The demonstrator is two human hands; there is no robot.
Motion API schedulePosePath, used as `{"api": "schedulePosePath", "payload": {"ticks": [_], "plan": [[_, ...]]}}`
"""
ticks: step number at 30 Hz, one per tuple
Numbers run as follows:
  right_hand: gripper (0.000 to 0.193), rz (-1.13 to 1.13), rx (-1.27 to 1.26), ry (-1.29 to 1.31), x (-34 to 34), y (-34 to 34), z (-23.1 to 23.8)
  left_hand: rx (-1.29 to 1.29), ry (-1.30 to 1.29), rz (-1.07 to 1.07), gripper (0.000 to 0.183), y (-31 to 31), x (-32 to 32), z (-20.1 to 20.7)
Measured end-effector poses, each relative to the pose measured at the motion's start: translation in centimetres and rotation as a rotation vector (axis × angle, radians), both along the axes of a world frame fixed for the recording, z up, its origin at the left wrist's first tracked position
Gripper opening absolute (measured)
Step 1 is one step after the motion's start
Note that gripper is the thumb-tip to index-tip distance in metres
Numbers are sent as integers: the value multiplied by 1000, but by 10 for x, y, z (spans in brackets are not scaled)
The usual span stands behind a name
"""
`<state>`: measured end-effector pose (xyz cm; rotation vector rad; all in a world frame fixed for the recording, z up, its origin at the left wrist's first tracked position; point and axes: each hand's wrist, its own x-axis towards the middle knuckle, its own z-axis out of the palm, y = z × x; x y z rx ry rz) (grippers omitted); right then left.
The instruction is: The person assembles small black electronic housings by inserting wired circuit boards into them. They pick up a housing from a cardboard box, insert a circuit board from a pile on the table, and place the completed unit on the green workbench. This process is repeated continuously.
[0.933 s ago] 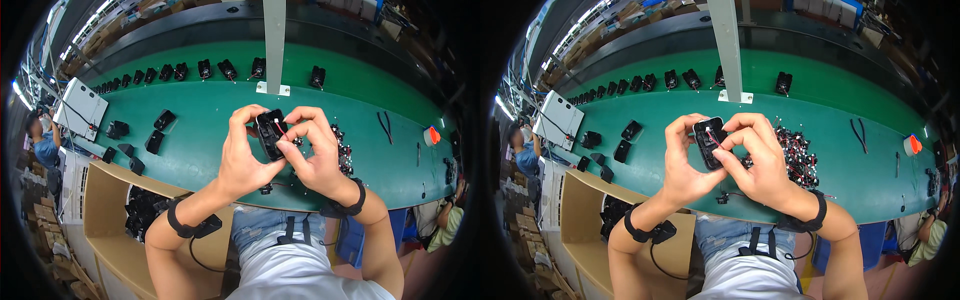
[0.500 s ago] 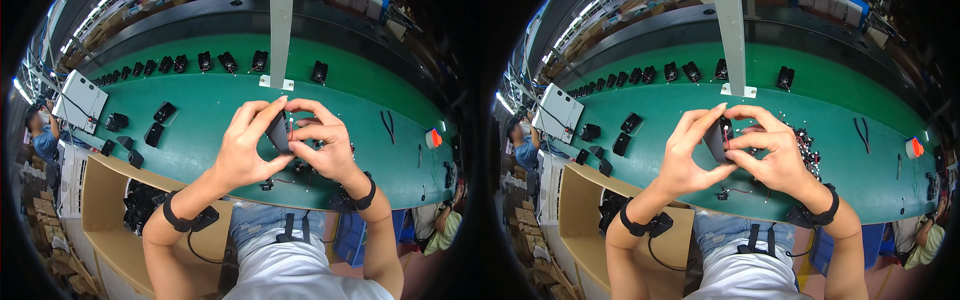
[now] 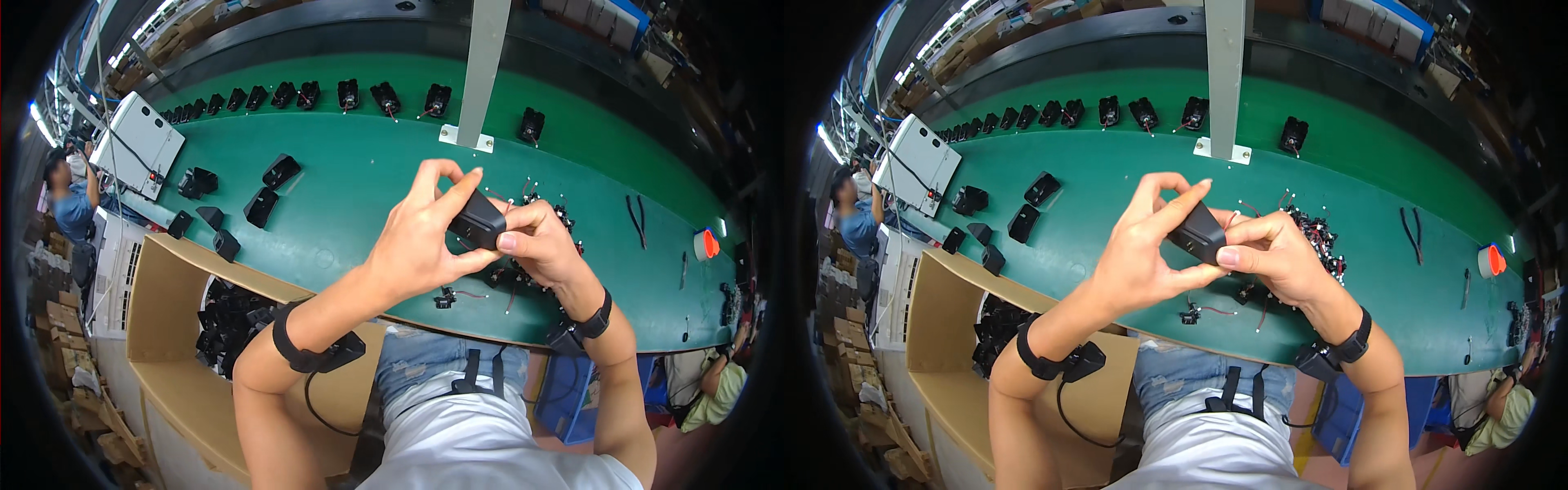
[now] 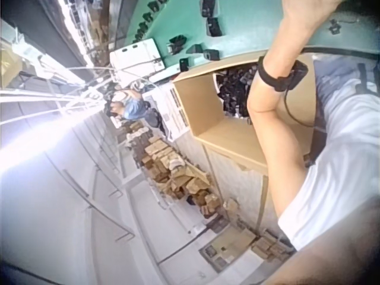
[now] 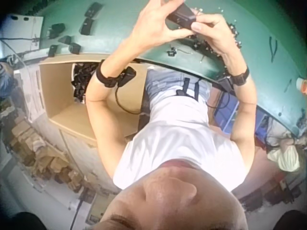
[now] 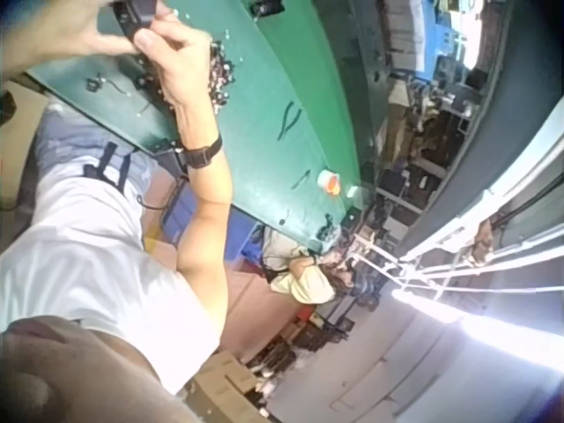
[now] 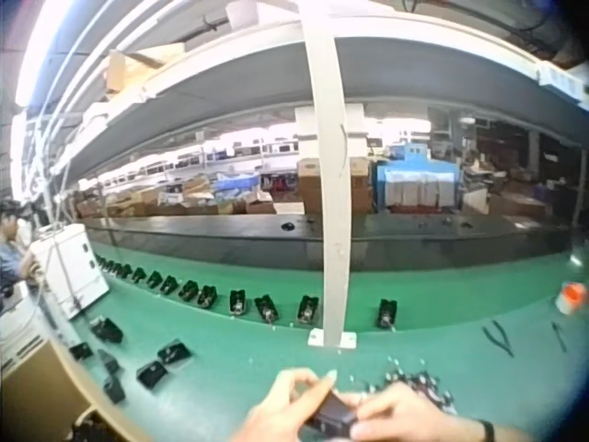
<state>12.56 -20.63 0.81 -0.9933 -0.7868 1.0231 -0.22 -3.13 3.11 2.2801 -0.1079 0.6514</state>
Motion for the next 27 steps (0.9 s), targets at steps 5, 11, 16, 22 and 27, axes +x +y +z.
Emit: {"api": "schedulePosePath", "payload": {"ticks": [5, 11, 16, 22, 27], "plan": [[23, -13, -153, 176, 1, 0, -6, -17, 63, -26, 80, 10, 5, -18], [30, -575, -198, -1322, 69, 1, 18, 245, -60, 308, 70, 108, 18, -37], [31, -527, -681, -1552, 206, -36, -28, 693, 406, 1115, 85, 198, 5, -81], [33, -485, -785, -1595, 229, -49, -50, 319, 885, 1077, 66, 216, -1, -85], [36, -602, -765, -1570, 207, -60, -27, 570, 663, 913, 44, 186, 9, -89]]}}
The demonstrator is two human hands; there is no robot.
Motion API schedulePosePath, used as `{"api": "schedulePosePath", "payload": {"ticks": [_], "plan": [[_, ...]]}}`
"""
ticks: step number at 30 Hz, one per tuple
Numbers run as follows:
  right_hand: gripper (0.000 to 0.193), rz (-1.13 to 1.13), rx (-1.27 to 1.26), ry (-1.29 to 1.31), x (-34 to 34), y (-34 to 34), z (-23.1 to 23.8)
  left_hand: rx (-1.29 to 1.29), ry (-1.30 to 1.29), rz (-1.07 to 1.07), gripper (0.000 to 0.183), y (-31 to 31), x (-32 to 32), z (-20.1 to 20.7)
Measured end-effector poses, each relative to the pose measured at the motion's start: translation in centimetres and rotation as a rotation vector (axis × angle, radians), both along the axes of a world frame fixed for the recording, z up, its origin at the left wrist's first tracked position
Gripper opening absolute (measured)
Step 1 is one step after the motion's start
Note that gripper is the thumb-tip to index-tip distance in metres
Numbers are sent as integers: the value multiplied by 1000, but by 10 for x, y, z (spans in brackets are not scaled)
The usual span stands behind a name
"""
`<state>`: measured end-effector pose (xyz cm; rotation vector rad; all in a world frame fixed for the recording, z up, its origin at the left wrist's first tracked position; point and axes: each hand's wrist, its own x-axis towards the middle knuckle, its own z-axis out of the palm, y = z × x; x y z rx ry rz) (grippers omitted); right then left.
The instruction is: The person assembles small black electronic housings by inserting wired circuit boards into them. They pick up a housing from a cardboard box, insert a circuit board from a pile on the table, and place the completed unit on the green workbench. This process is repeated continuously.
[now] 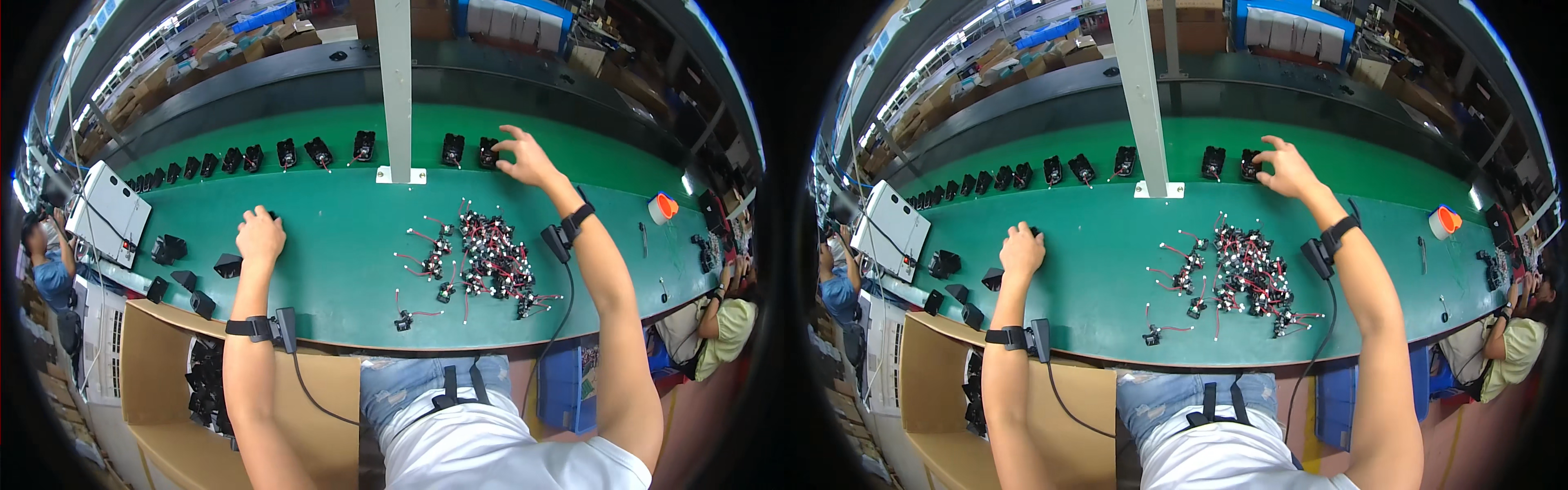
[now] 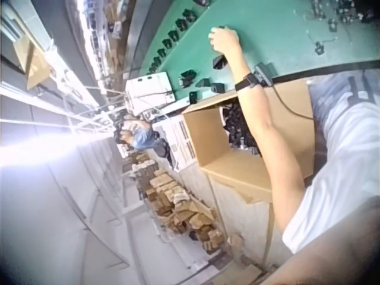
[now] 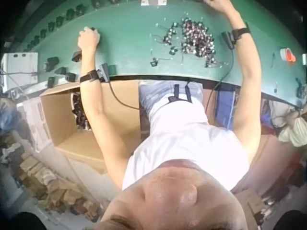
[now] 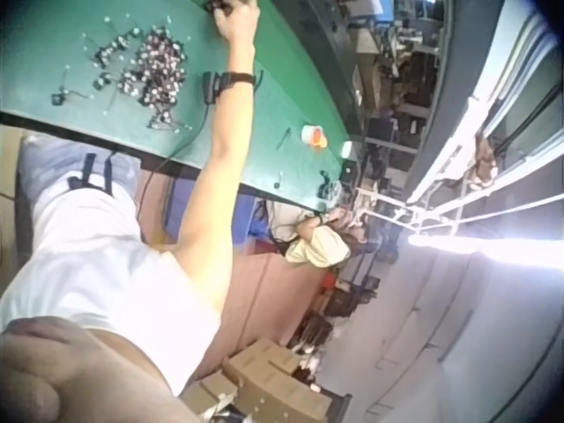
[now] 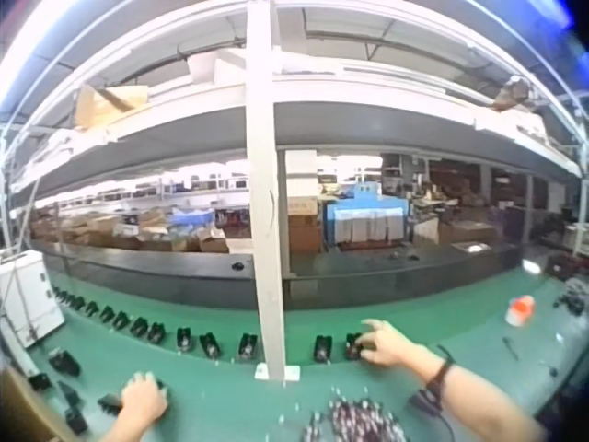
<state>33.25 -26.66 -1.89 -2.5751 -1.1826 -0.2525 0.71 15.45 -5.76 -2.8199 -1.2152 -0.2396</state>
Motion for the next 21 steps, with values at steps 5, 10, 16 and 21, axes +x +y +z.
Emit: {"api": "schedulePosePath", "payload": {"ticks": [5, 10, 16, 21], "plan": [[22, 308, 180, 381, -85, 10, 31, -694, -382, -325, 30, -51, 18, 26], [24, 237, -159, 170, -141, 59, 20, -942, -413, -517, 22, -100, 24, 44], [17, 145, -257, 309, -131, 79, -1, -733, -299, -644, 73, -103, 22, 26], [12, 287, 132, 160, -132, 64, 3, -1045, -352, -645, 87, -120, 20, 48]]}}
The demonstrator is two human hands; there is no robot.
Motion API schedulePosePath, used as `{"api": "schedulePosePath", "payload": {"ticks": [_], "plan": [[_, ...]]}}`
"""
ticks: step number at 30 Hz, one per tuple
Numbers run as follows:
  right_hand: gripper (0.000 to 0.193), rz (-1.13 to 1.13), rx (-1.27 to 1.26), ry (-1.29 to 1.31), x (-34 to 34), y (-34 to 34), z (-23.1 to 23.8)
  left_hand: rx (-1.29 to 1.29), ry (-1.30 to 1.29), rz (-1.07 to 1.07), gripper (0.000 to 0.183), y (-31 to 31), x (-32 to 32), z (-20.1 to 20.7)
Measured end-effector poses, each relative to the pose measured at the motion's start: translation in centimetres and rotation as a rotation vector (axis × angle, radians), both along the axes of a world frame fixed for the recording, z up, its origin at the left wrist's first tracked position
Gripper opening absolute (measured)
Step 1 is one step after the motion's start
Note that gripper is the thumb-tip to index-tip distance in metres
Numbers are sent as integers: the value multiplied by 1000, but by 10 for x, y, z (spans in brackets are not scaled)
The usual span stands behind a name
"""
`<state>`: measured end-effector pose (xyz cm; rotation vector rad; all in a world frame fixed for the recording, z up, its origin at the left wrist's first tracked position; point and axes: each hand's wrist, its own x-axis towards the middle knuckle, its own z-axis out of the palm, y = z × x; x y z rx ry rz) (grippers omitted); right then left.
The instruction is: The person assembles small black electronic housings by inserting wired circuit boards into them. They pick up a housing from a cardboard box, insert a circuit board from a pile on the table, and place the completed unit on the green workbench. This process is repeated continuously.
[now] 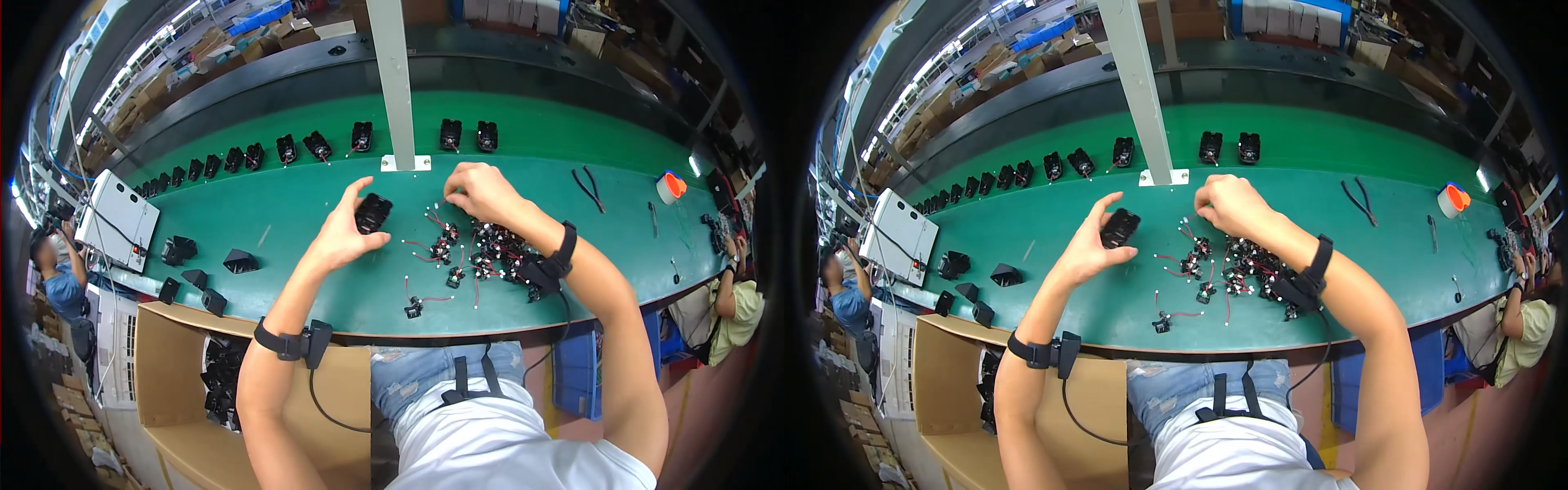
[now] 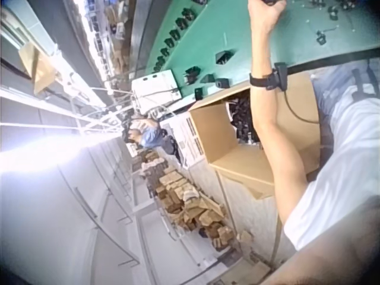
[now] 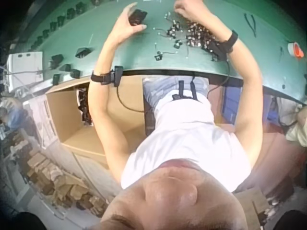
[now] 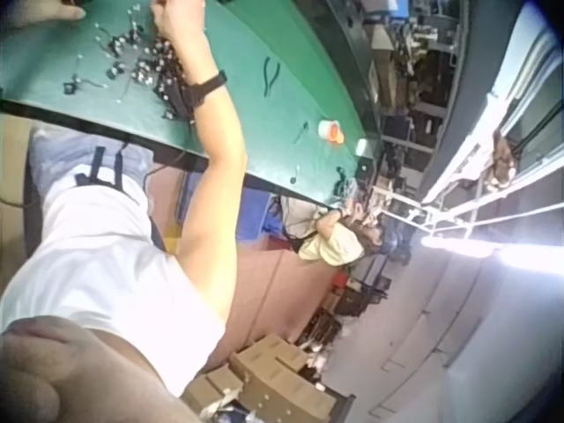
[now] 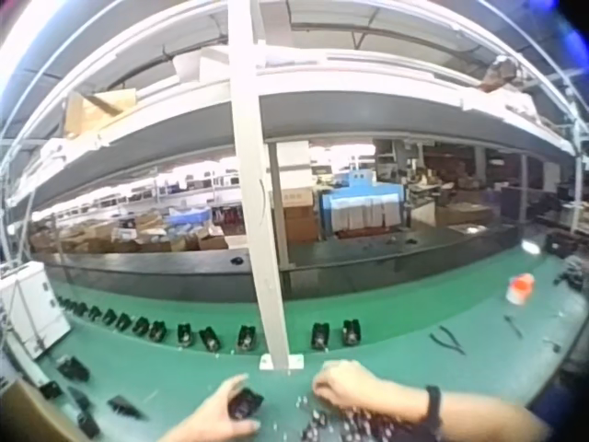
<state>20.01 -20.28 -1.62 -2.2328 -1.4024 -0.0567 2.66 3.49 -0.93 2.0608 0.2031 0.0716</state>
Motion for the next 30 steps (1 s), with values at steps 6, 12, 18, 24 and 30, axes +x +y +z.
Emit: {"api": "schedulePosePath", "payload": {"ticks": [6, 12, 18, 24, 30], "plan": [[9, 89, 465, 190, -44, -17, 59, -150, -93, -162, 78, -48, -3, 22], [17, 250, 602, 30, -91, -14, 68, -381, -297, -142, 71, -82, -29, 25], [17, 297, 608, 120, -106, -16, 68, -369, -472, -115, 78, -98, -32, 21], [21, 303, 515, 182, -107, -20, 74, -217, -315, -226, 90, -93, -36, 22], [25, 360, 619, 89, -98, -16, 88, -238, -384, -175, 88, -88, -38, 38]]}}
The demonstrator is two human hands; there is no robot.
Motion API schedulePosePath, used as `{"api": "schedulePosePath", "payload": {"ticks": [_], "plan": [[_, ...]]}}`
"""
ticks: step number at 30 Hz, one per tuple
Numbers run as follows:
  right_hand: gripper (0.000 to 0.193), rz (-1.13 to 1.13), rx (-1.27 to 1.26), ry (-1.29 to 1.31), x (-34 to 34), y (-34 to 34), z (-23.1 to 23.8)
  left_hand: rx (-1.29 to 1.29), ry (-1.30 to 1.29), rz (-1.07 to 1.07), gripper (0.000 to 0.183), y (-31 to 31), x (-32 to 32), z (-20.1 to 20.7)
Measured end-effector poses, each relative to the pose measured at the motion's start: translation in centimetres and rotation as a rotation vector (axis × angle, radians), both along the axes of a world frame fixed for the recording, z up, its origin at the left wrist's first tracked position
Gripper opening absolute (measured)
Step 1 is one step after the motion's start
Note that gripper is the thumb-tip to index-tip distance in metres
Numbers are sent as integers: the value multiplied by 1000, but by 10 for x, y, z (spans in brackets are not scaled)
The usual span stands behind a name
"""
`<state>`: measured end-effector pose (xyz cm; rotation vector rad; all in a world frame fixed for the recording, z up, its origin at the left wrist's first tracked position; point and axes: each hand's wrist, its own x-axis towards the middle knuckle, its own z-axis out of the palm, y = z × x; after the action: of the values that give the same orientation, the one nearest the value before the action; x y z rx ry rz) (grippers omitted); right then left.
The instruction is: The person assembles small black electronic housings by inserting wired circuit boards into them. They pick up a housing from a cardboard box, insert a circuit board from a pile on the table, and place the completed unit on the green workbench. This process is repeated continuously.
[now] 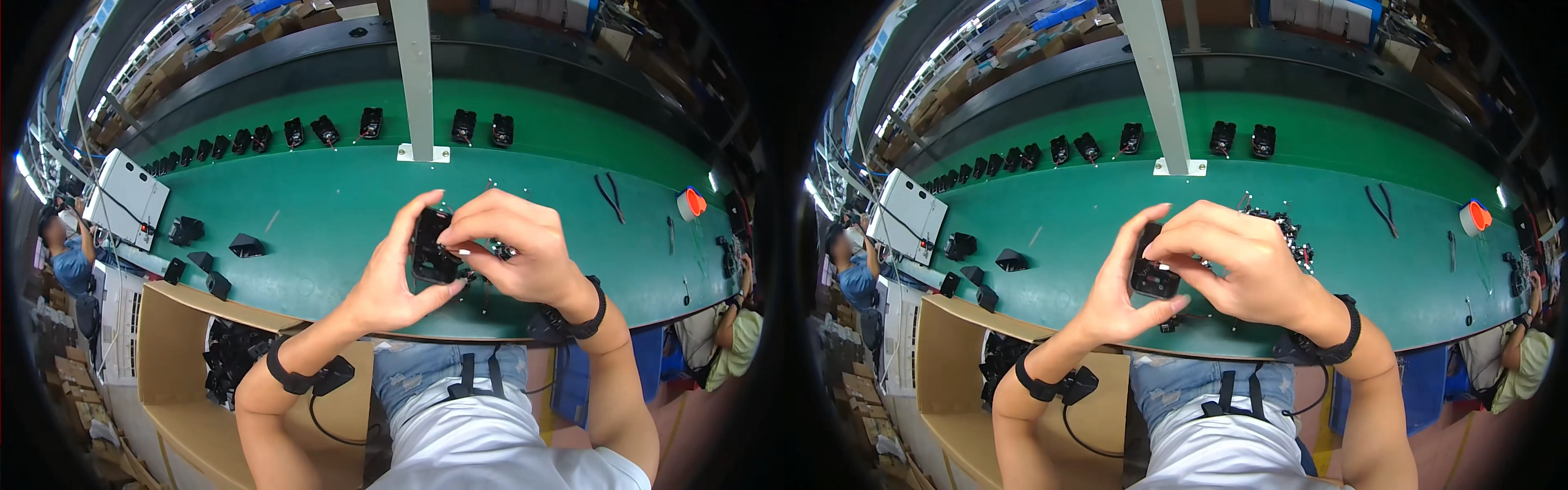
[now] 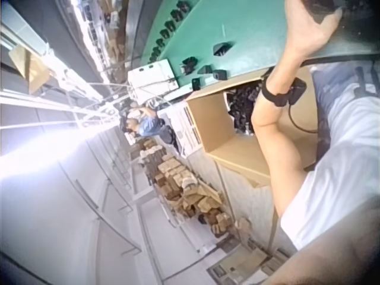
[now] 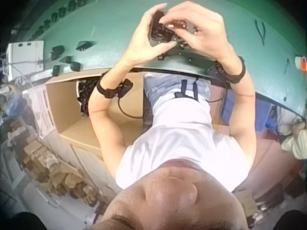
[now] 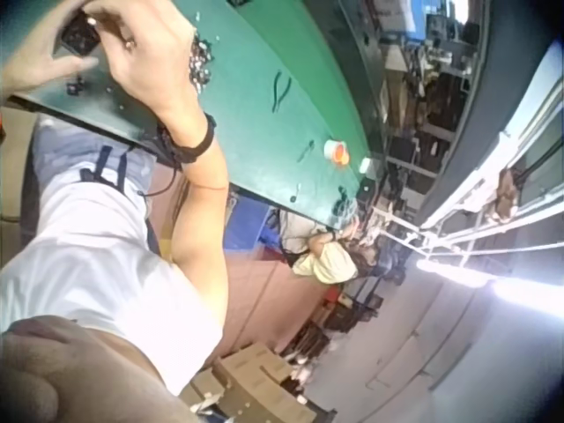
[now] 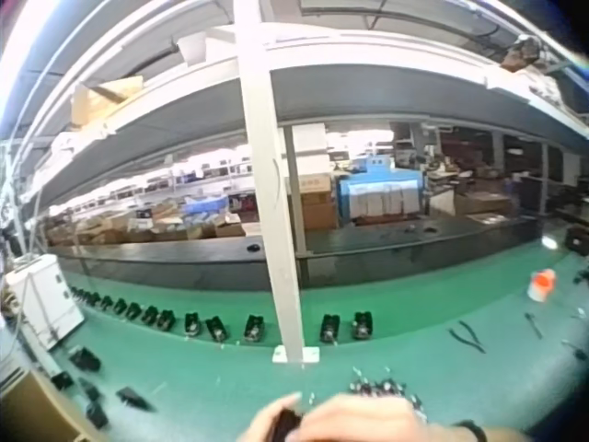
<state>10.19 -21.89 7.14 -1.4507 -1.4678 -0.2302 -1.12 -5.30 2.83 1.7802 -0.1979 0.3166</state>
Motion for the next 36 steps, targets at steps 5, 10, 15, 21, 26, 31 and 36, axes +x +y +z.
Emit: {"api": "schedulePosePath", "payload": {"ticks": [5, 10, 15, 21, 26, 31, 36], "plan": [[29, 33, 81, -67, -5, 6, -13, 96, -62, 27, 91, 5, 3, 1], [29, 76, 110, -162, -4, 10, -21, 125, -44, 62, 97, 8, 5, -7], [29, 39, 180, -19, -2, 15, -34, 61, -92, 60, 99, 7, 7, -9], [26, 12, 100, -28, -3, 12, -34, 271, -145, 114, 102, 11, 7, 1], [36, -42, -35, -48, 1, 7, -23, 383, -174, 222, 99, 15, 8, 3], [33, 71, -170, 192, 3, 6, -20, 562, -273, 308, 99, 21, 12, 0], [27, 250, -205, 508, 14, 8, -40, 676, -219, 282, 105, 20, 9, -6]]}}
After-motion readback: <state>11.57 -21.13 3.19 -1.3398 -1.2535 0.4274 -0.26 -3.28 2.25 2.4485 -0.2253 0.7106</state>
